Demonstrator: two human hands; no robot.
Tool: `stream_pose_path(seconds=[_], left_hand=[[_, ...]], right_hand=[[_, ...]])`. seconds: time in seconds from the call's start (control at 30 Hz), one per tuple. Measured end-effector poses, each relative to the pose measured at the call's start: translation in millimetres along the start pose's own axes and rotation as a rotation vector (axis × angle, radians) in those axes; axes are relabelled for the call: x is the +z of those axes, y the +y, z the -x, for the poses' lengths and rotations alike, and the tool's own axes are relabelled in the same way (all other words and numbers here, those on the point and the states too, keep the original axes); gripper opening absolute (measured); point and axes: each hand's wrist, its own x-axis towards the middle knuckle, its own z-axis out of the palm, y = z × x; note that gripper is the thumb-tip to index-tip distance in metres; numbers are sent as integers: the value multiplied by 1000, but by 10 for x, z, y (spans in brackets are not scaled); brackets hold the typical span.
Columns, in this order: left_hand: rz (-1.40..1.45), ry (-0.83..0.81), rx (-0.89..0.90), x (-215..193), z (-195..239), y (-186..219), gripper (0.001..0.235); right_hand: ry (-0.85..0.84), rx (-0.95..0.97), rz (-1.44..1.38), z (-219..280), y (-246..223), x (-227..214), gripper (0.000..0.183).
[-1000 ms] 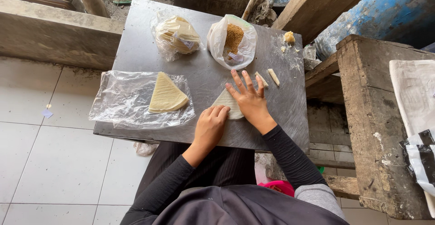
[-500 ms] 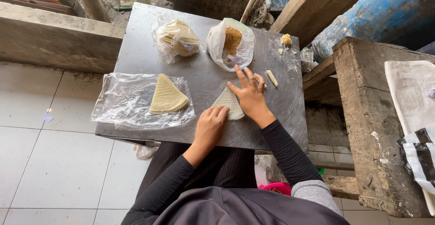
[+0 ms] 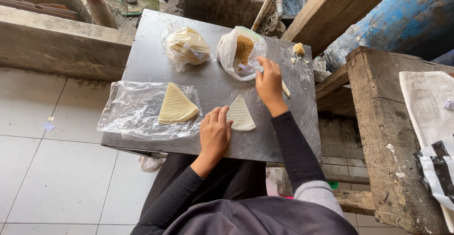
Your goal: The person sits at a metal table and repeatedly wraps a brown granular filling inside thin, triangular sheets. They fold the sheets into cylindrical rolls and place them on the table. The person also handles a pink bucket containing red items and a striped cloth.
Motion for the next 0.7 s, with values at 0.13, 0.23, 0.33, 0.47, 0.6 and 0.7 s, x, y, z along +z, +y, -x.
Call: stream_pose_path(seconds=[0.13, 0.23, 0.33, 0.47, 0.6, 0.7], left_hand=[[-63, -42, -23, 5, -52, -39, 51], [-66, -50, -23, -6, -48, -56, 52], [-39, -66, -33, -3, -46, -67, 53], [-19, -80, -40, -6, -38, -84, 52], [-9, -64, -24, -14, -38, -86, 53], [-10, -72, -35, -26, -38, -84, 54]], right_hand=[[-111, -4, 144, -193, -44, 219, 55], [-131, 47, 108, -214, -47, 284, 53], [-150, 124, -17, -323, 12, 302, 51], [-146, -94, 149, -648, 77, 182, 51], [-319, -200, 388, -883, 43, 259, 38], [-337, -212, 426, -921, 36, 437, 35]])
